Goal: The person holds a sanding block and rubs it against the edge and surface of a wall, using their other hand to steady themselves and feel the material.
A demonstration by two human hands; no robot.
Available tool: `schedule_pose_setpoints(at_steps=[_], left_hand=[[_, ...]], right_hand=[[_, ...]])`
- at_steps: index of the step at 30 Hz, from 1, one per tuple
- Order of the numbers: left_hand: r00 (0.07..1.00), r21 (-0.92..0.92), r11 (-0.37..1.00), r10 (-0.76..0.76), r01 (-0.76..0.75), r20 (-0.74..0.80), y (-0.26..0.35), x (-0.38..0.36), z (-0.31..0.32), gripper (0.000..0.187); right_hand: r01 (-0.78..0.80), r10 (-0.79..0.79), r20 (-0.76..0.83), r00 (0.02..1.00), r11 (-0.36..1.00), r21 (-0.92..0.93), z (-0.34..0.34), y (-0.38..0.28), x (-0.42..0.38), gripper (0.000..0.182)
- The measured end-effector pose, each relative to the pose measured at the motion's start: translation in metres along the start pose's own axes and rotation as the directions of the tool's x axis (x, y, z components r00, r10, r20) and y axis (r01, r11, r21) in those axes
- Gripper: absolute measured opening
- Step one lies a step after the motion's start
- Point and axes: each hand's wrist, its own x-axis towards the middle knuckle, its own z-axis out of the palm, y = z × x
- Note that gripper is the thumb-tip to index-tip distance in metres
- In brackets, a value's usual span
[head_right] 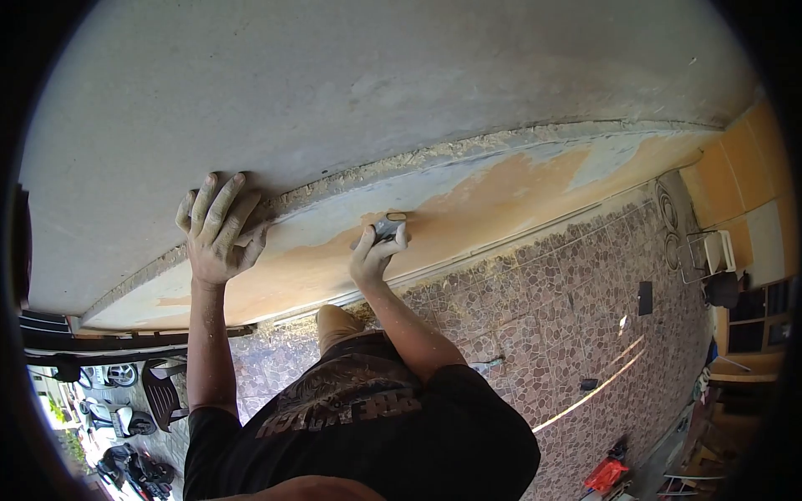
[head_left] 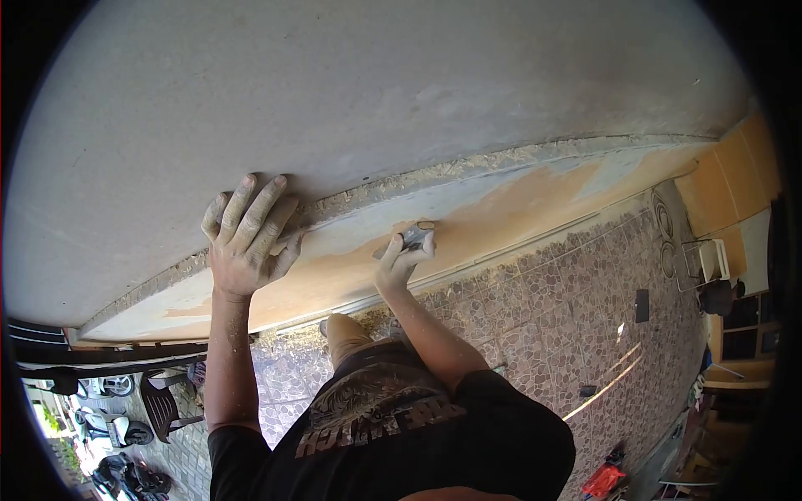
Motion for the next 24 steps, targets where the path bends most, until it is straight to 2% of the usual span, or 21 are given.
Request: schedule_pose_setpoints(at_steps=[1, 2, 5, 6, 8, 9, 11, 13, 14, 16, 18, 19, 21, 23, 24], left_hand=[[1.0, 0.008, 1.0, 0.012, -0.012, -0.004, -0.001, 0.001, 0.0, 0.032], [1.0, -0.005, 1.0, 0.005, -0.005, -0.004, -0.001, 0.002, 0.001, 0.033], [1.0, -0.016, 1.0, -0.018, 0.018, 0.014, 0.002, 0.0, -0.002, 0.032], [1.0, -0.015, 1.0, -0.013, 0.013, -0.008, 0.002, 0.001, -0.001, 0.032], [1.0, -0.014, 1.0, -0.013, 0.013, -0.005, 0.002, 0.0, -0.001, 0.032], [1.0, -0.01, 1.0, -0.011, 0.011, -0.005, 0.001, 0.001, 0.0, 0.032], [1.0, -0.004, 1.0, -0.002, 0.002, -0.02, -0.001, 0.003, 0.001, 0.032], [1.0, -0.002, 1.0, 0.005, -0.005, -0.012, 0.003, -0.003, -0.001, 0.032], [1.0, -0.015, 1.0, 0.004, -0.004, -0.013, 0.001, -0.003, 0.0, 0.032], [1.0, -0.025, 1.0, -0.018, 0.018, 0.002, -0.001, -0.002, 0.001, 0.032], [1.0, -0.012, 1.0, -0.013, 0.013, -0.017, 0.0, -0.001, -0.001, 0.032], [1.0, -0.01, 1.0, -0.016, 0.016, -0.012, 0.0, -0.002, 0.0, 0.034], [1.0, -0.009, 1.0, -0.016, 0.016, -0.024, 0.001, -0.001, 0.001, 0.035], [0.999, -0.001, 1.0, -0.017, 0.017, -0.031, 0.0, 0.0, 0.002, 0.035], [1.0, 0.003, 1.0, -0.015, 0.016, -0.026, -0.001, -0.001, 0.002, 0.035]], right_hand=[[-0.002, 0.002, -0.012, 1.0, 1.0, 0.007, 0.001, 0.003, 0.009, 0.049], [-0.066, 0.072, -0.061, 0.996, 0.993, 0.094, 0.001, 0.015, 0.029, 0.049], [-0.323, 0.364, -0.158, 0.918, 0.916, 0.237, -0.029, 0.016, 0.137, 0.05], [-0.326, 0.367, -0.156, 0.917, 0.915, 0.236, -0.028, 0.011, 0.149, 0.05], [-0.379, 0.4, -0.25, 0.882, 0.916, 0.127, -0.029, 0.007, 0.166, 0.052], [-0.155, 0.17, -0.241, 0.955, 0.985, 0.078, -0.011, 0.022, 0.133, 0.054], [0.071, -0.066, -0.088, 0.994, 0.996, 0.053, 0.004, 0.003, 0.053, 0.054], [0.16, -0.148, 0.129, 0.981, 0.983, -0.091, -0.007, -0.014, 0.0, 0.055], [0.158, -0.147, 0.113, 0.983, 0.984, -0.088, -0.002, -0.005, 0.007, 0.055], [-0.04, 0.043, -0.063, 0.997, 0.998, 0.04, -0.01, 0.004, 0.069, 0.056], [-0.339, 0.388, -0.173, 0.906, 0.906, 0.254, -0.025, -0.001, 0.144, 0.053], [-0.335, 0.382, -0.173, 0.908, 0.908, 0.251, -0.022, 0.002, 0.147, 0.053], [-0.181, 0.215, -0.231, 0.949, 0.97, 0.16, -0.015, 0.01, 0.15, 0.053], [0.012, 0.013, -0.167, 0.986, 0.989, 0.149, 0.005, -0.032, 0.097, 0.056], [0.156, -0.152, -0.055, 0.987, 0.983, 0.093, 0.016, -0.032, 0.054, 0.058]])
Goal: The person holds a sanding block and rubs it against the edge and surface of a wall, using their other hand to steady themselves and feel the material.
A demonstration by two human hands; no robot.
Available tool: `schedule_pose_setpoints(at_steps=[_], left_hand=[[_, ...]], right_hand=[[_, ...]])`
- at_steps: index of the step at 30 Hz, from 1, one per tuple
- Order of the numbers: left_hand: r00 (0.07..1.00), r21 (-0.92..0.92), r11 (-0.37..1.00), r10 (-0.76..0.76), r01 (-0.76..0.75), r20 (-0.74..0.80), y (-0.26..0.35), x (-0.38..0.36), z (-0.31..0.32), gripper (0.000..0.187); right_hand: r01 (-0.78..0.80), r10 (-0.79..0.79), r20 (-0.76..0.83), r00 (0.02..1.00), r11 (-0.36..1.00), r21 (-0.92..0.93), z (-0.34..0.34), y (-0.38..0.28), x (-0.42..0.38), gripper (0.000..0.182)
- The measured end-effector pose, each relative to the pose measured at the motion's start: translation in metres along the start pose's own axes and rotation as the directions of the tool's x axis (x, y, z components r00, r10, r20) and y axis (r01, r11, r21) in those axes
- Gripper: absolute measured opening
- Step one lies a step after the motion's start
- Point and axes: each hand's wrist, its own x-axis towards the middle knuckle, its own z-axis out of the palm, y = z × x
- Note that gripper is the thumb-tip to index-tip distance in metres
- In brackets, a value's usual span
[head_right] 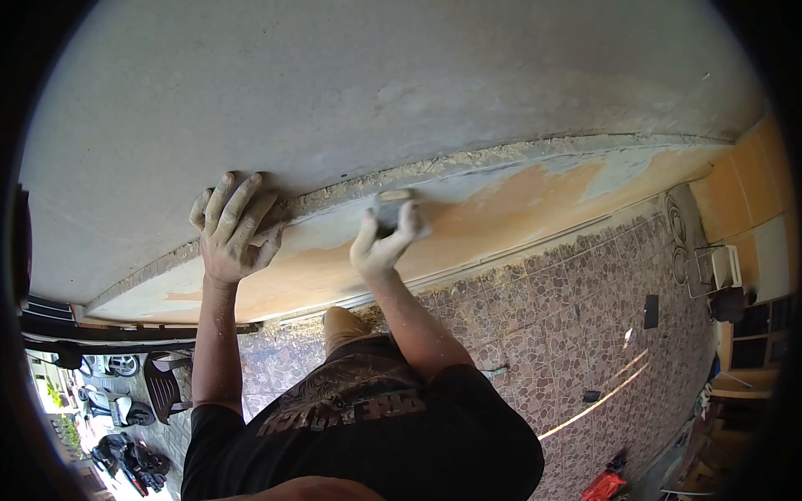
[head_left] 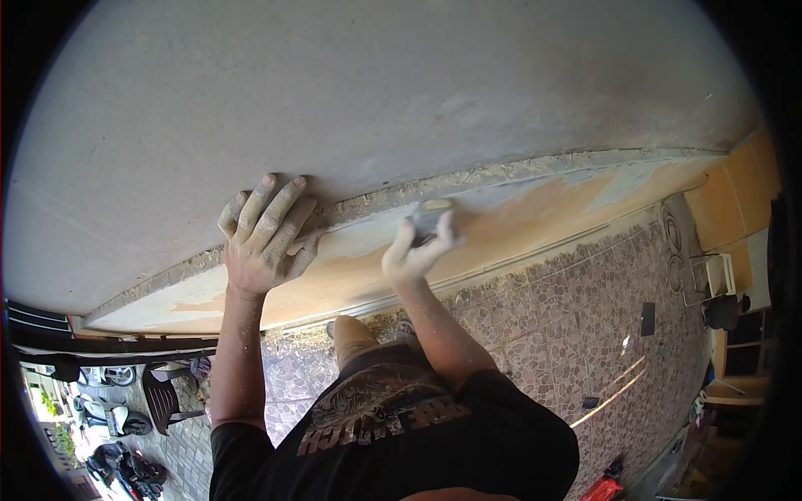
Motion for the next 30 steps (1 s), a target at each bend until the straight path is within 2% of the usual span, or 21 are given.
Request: schedule_pose_setpoints(at_steps=[2, 4, 5, 6, 8, 9, 11, 12, 13, 15, 16, 18, 19, 20, 22, 23, 24, 25, 28, 29, 30], left_hand=[[1.0, -0.003, 1.0, 0.011, -0.011, 0.012, 0.003, -0.003, -0.003, 0.035], [0.999, -0.017, 1.0, -0.011, 0.012, 0.047, 0.001, -0.002, -0.004, 0.034], [1.0, -0.032, 0.999, -0.005, 0.006, 0.018, 0.0, -0.002, -0.002, 0.033], [1.0, -0.028, 1.0, -0.009, 0.01, 0.027, -0.001, -0.002, -0.003, 0.033], [1.0, -0.02, 1.0, -0.016, 0.017, 0.021, 0.002, -0.001, -0.004, 0.033], [1.0, -0.027, 0.999, -0.019, 0.019, 0.01, 0.002, 0.0, -0.004, 0.033], [1.0, -0.036, 0.999, -0.015, 0.015, -0.002, 0.003, 0.0, -0.002, 0.033], [1.0, -0.033, 0.999, -0.007, 0.007, -0.004, 0.001, 0.0, -0.002, 0.034], [1.0, -0.032, 0.999, -0.01, 0.01, -0.001, 0.0, -0.001, -0.003, 0.034], [1.0, -0.011, 1.0, 0.001, -0.001, 0.0, 0.0, -0.001, -0.003, 0.034], [1.0, -0.015, 1.0, 0.006, -0.006, 0.002, 0.001, -0.003, -0.004, 0.034], [1.0, -0.04, 0.999, 0.018, -0.018, 0.0, -0.004, -0.004, -0.003, 0.035], [1.0, -0.055, 0.998, 0.023, -0.024, -0.013, -0.006, -0.005, -0.002, 0.034], [1.0, -0.061, 0.998, 0.015, -0.015, 0.007, -0.004, -0.005, -0.003, 0.034], [0.999, -0.014, 0.999, -0.03, 0.03, -0.034, 0.002, 0.0, -0.005, 0.032], [1.0, 0.001, 1.0, 0.007, -0.007, -0.025, -0.001, -0.003, -0.002, 0.035], [0.999, -0.003, 1.0, 0.012, -0.012, -0.031, -0.001, -0.004, 0.0, 0.035], [0.999, 0.004, 1.0, 0.015, -0.015, -0.039, -0.001, -0.004, 0.001, 0.035], [0.999, 0.023, 0.999, 0.026, -0.025, -0.047, 0.0, -0.005, 0.0, 0.036], [0.999, 0.022, 1.0, 0.017, -0.016, -0.04, 0.001, -0.007, 0.0, 0.036], [0.999, 0.024, 1.0, 0.018, -0.017, -0.04, -0.001, -0.005, 0.002, 0.035]], right_hand=[[0.29, -0.238, 0.31, 0.921, 0.947, -0.135, -0.018, -0.007, -0.041, 0.066], [0.27, -0.242, 0.206, 0.948, 0.955, -0.125, -0.017, 0.013, -0.024, 0.058], [0.044, -0.042, 0.042, 0.998, 0.998, -0.055, -0.017, 0.017, 0.007, 0.053], [-0.18, 0.184, -0.092, 0.979, 0.983, 0.045, -0.021, 0.024, 0.042, 0.048], [-0.556, 0.596, -0.239, 0.766, 0.802, 0.219, -0.042, 0.072, 0.089, 0.043], [-0.552, 0.59, -0.241, 0.771, 0.807, 0.211, -0.042, 0.069, 0.088, 0.043], [-0.329, 0.328, -0.199, 0.924, 0.944, 0.029, -0.029, 0.051, 0.076, 0.049], [-0.21, 0.211, -0.131, 0.969, 0.977, 0.024, -0.018, 0.035, 0.053, 0.053], [-0.094, 0.096, -0.055, 0.994, 0.995, 0.027, -0.013, 0.018, 0.017, 0.057], [0.218, -0.176, 0.208, 0.962, 0.955, -0.2, -0.02, 0.005, -0.031, 0.065], [0.214, -0.172, 0.206, 0.963, 0.955, -0.205, -0.023, 0.012, -0.034, 0.065], [-0.032, 0.031, 0.078, 0.996, 0.999, 0.022, -0.022, 0.043, -0.019, 0.058], [-0.175, 0.18, -0.065, 0.982, 0.982, 0.069, -0.024, 0.051, 0.022, 0.053], [-0.317, 0.335, -0.192, 0.922, 0.941, 0.12, -0.031, 0.046, 0.075, 0.05], [-0.614, 0.717, -0.187, 0.671, 0.679, 0.403, -0.05, 0.016, 0.147, 0.052], [-0.612, 0.715, -0.194, 0.672, 0.683, 0.4, -0.049, 0.024, 0.135, 0.052], [-0.456, 0.484, -0.205, 0.851, 0.873, 0.17, -0.042, 0.039, 0.108, 0.054], [-0.231, 0.22, -0.149, 0.964, 0.971, -0.057, -0.03, 0.052, 0.08, 0.056], [0.128, -0.106, 0.127, 0.986, 0.976, -0.174, -0.029, 0.036, -0.032, 0.067], [0.16, -0.103, 0.244, 0.964, 0.962, -0.223, -0.04, 0.039, -0.056, 0.063], [0.155, -0.102, 0.229, 0.968, 0.961, -0.228, -0.038, 0.043, -0.048, 0.063]])
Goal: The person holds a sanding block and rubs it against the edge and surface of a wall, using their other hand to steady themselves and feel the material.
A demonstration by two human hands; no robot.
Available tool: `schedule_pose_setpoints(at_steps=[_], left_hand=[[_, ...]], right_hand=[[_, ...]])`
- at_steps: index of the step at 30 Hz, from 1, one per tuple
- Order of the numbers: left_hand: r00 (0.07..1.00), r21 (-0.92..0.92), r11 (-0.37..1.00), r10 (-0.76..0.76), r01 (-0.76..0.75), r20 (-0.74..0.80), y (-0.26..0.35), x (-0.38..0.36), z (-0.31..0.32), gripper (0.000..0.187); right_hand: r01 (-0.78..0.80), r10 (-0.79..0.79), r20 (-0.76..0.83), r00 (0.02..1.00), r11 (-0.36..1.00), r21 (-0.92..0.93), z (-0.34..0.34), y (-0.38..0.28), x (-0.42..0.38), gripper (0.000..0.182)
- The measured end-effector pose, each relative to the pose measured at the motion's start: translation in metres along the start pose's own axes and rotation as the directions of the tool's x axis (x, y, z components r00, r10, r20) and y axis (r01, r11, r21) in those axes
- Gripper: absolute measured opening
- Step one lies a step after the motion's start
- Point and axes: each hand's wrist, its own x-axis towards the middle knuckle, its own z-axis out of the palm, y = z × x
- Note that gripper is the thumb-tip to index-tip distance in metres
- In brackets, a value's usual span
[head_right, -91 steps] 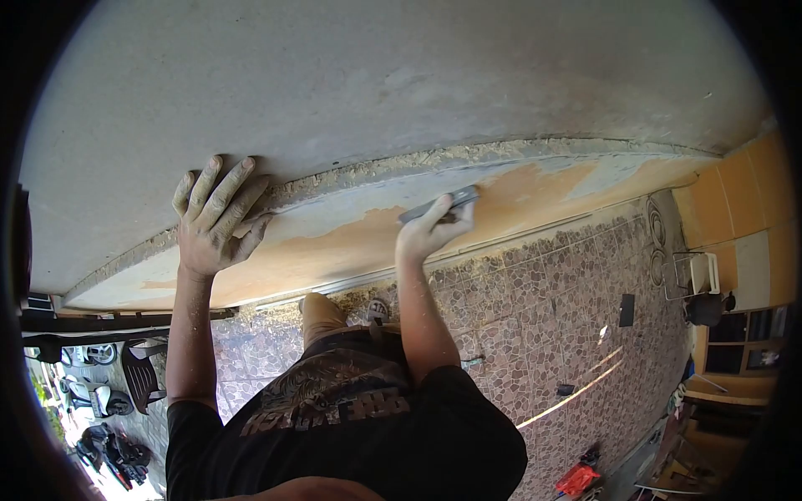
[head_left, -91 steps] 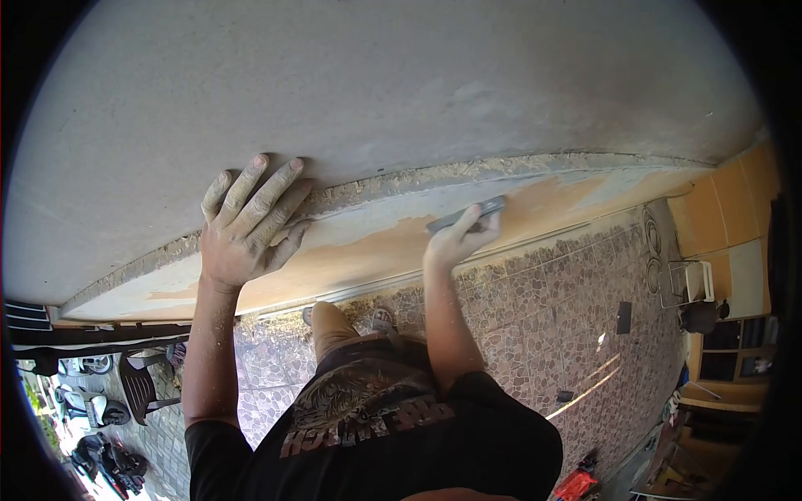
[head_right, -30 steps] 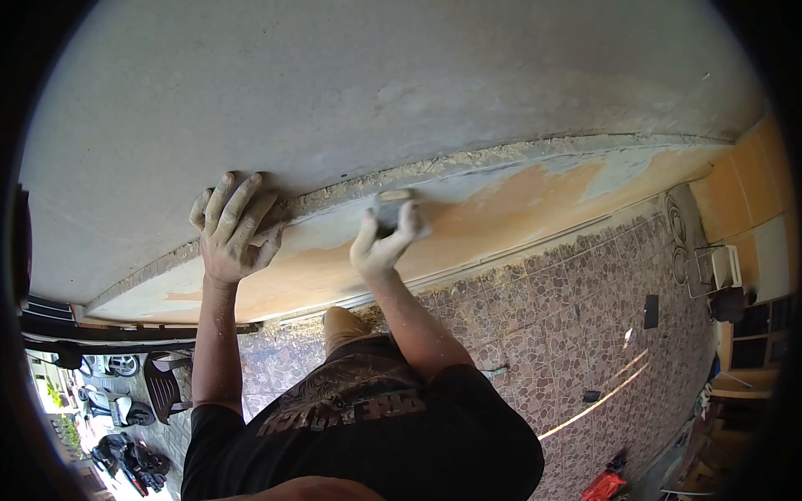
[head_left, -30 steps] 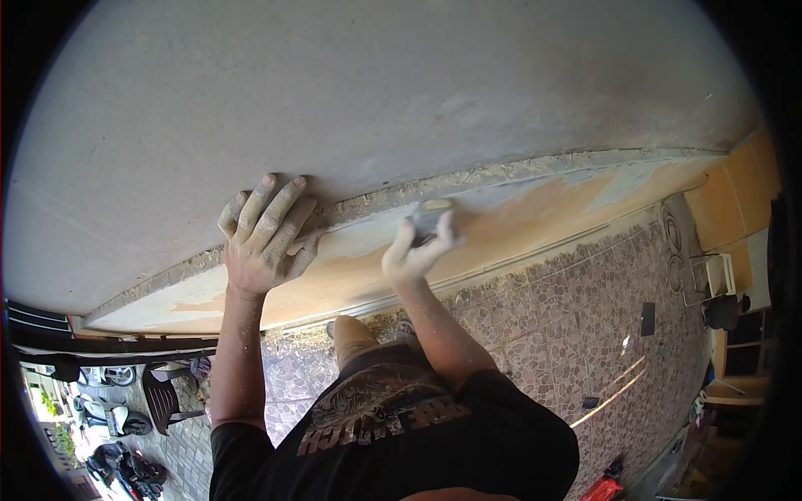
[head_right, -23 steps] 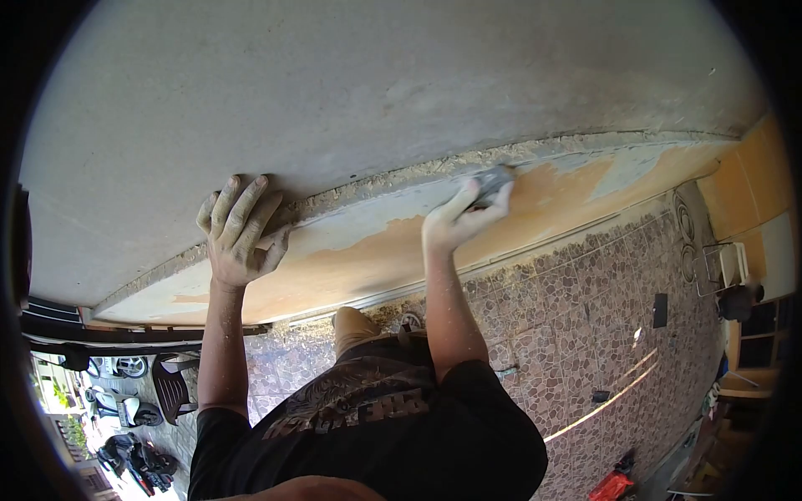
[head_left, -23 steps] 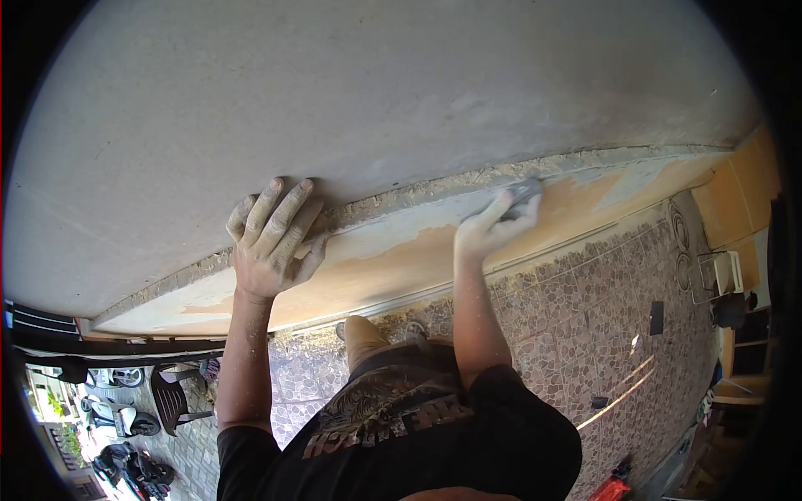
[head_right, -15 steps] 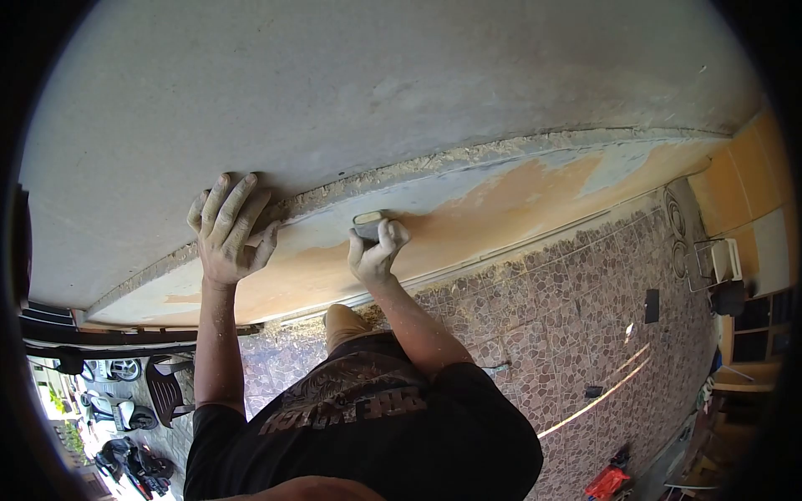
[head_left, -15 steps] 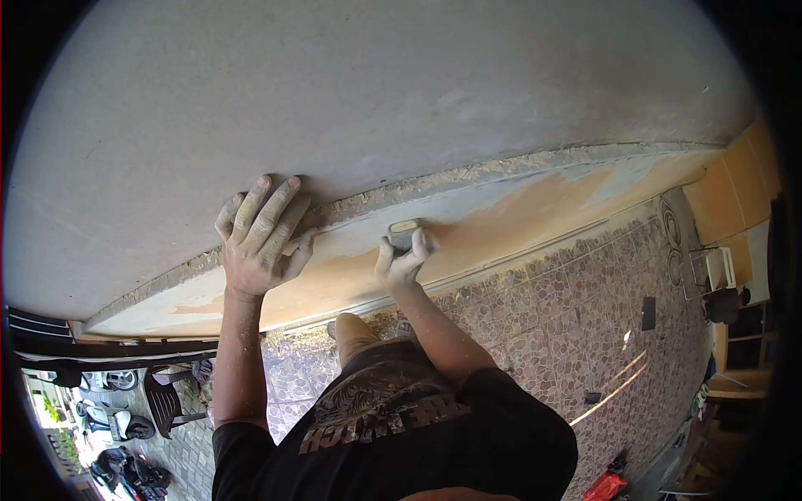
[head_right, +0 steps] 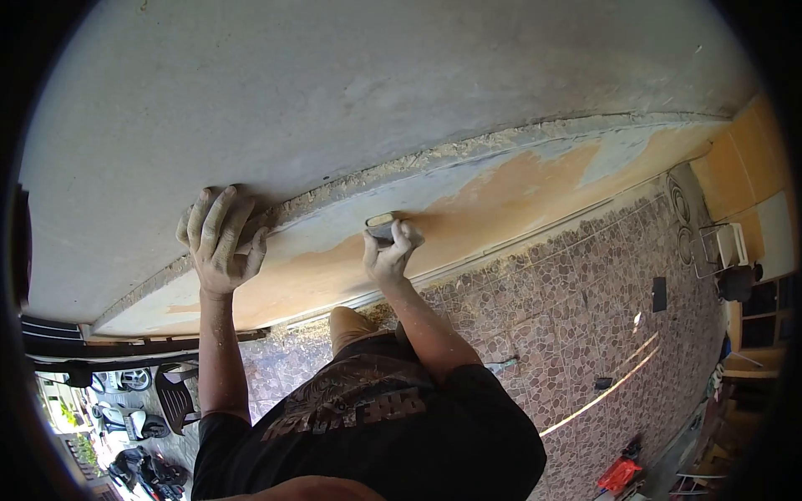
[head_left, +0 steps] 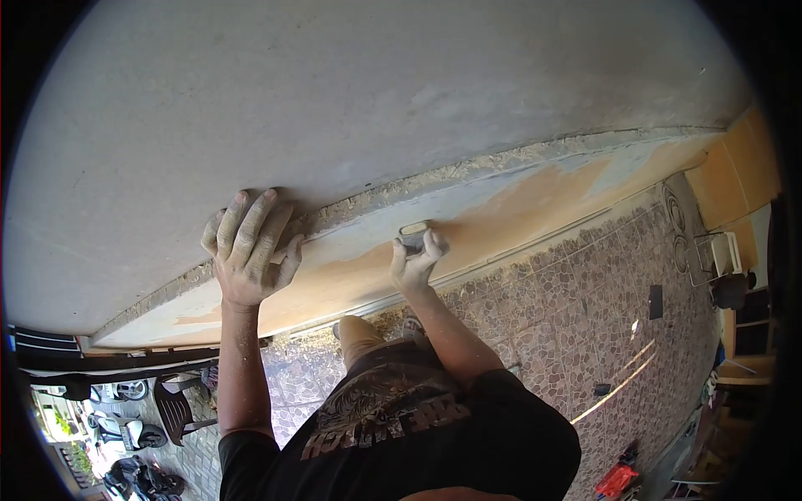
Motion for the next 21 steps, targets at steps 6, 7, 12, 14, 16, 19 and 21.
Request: schedule_pose_setpoints(at_steps=[6, 7, 12, 14, 16, 19, 21], left_hand=[[1.0, 0.023, 1.0, -0.011, 0.011, 0.0, 0.004, 0.0, 0.0, 0.035], [1.0, 0.02, 1.0, -0.007, 0.007, -0.007, 0.005, 0.001, 0.001, 0.035], [1.0, 0.018, 1.0, -0.014, 0.014, -0.02, 0.004, -0.001, 0.004, 0.035], [0.999, 0.02, 1.0, 0.01, -0.009, -0.044, 0.0, 0.002, 0.008, 0.035], [1.0, 0.009, 1.0, -0.002, 0.002, -0.01, 0.006, -0.005, 0.001, 0.035], [0.999, 0.019, 0.999, -0.044, 0.044, -0.025, 0.007, 0.002, 0.002, 0.032], [0.999, 0.019, 0.999, -0.036, 0.037, -0.037, 0.006, -0.001, 0.004, 0.031]], right_hand=[[-0.531, 0.652, -0.327, 0.684, 0.753, 0.388, -0.017, 0.061, 0.103, 0.049], [-0.546, 0.659, -0.357, 0.662, 0.75, 0.374, -0.019, 0.063, 0.107, 0.047], [-0.196, 0.225, -0.173, 0.959, 0.966, 0.171, 0.015, 0.013, -0.029, 0.047], [-0.286, 0.344, -0.173, 0.923, 0.913, 0.29, 0.005, 0.017, 0.011, 0.049], [-0.466, 0.579, -0.248, 0.777, 0.794, 0.391, -0.017, 0.04, 0.089, 0.049], [-0.602, 0.81, -0.18, 0.559, 0.545, 0.583, -0.045, 0.059, 0.137, 0.048], [-0.503, 0.561, -0.294, 0.774, 0.826, 0.253, -0.016, 0.083, 0.09, 0.049]])
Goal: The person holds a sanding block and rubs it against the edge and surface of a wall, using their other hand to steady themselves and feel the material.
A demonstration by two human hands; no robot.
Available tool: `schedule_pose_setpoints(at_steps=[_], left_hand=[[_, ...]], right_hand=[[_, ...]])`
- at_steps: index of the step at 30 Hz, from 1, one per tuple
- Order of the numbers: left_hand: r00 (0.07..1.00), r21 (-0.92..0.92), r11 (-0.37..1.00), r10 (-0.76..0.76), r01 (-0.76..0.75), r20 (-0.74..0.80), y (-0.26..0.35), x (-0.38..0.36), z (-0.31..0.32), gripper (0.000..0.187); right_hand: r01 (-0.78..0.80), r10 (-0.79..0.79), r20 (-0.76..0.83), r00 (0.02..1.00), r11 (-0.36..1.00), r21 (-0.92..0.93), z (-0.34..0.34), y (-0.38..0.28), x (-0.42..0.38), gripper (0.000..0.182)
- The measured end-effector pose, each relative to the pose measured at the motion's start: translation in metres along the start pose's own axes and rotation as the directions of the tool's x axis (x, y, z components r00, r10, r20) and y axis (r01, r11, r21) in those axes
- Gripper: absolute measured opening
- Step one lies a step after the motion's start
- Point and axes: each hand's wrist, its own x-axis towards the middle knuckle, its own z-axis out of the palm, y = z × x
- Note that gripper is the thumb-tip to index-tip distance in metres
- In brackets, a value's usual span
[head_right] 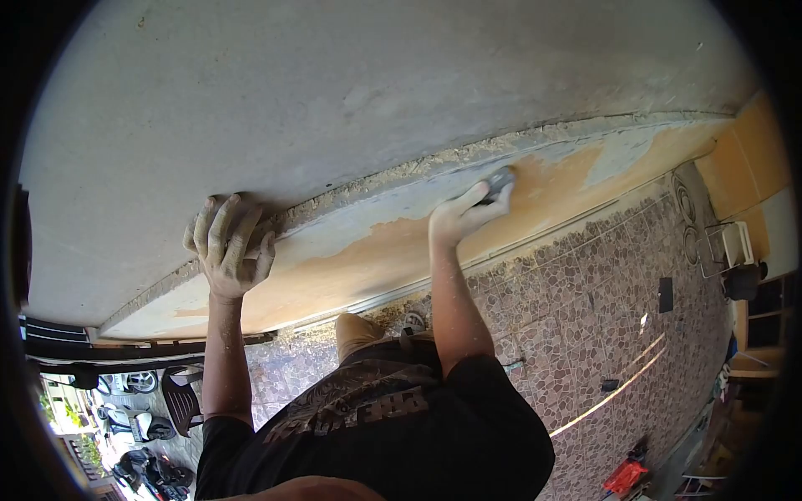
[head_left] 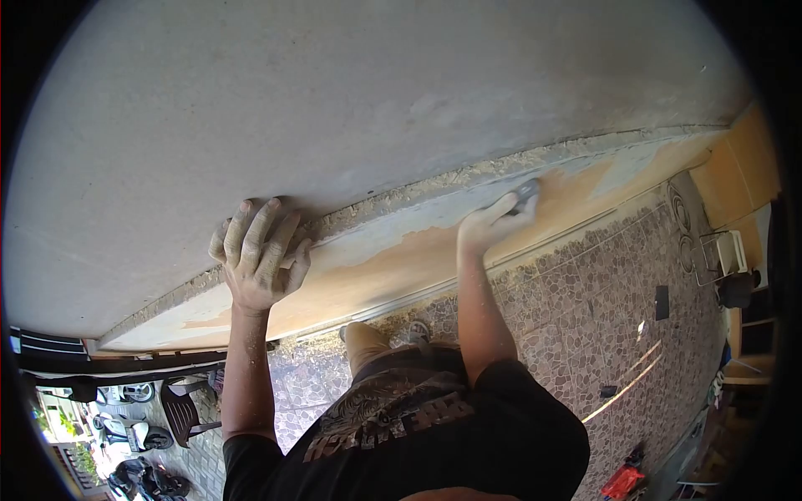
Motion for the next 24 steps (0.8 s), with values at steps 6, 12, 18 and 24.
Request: schedule_pose_setpoints(at_steps=[6, 12, 18, 24], left_hand=[[1.0, 0.009, 1.0, 0.003, -0.003, -0.002, -0.001, 0.003, 0.0, 0.029], [1.0, 0.001, 1.0, -0.022, 0.022, -0.001, 0.001, 0.0, 0.0, 0.027], [1.0, 0.003, 1.0, -0.005, 0.005, 0.0, 0.001, -0.004, -0.003, 0.027], [1.0, -0.004, 1.0, -0.021, 0.021, -0.011, 0.001, 0.001, -0.002, 0.024]], right_hand=[[0.205, -0.202, 0.286, 0.937, 0.979, 0.02, -0.016, -0.01, -0.125, 0.05], [-0.028, 0.03, -0.028, 0.999, 0.994, 0.101, 0.01, -0.055, 0.0, 0.05], [0.388, -0.383, 0.389, 0.838, 0.919, 0.067, -0.02, -0.006, -0.152, 0.065], [-0.124, 0.126, -0.019, 0.992, 0.99, 0.073, 0.004, -0.062, 0.015, 0.04]])
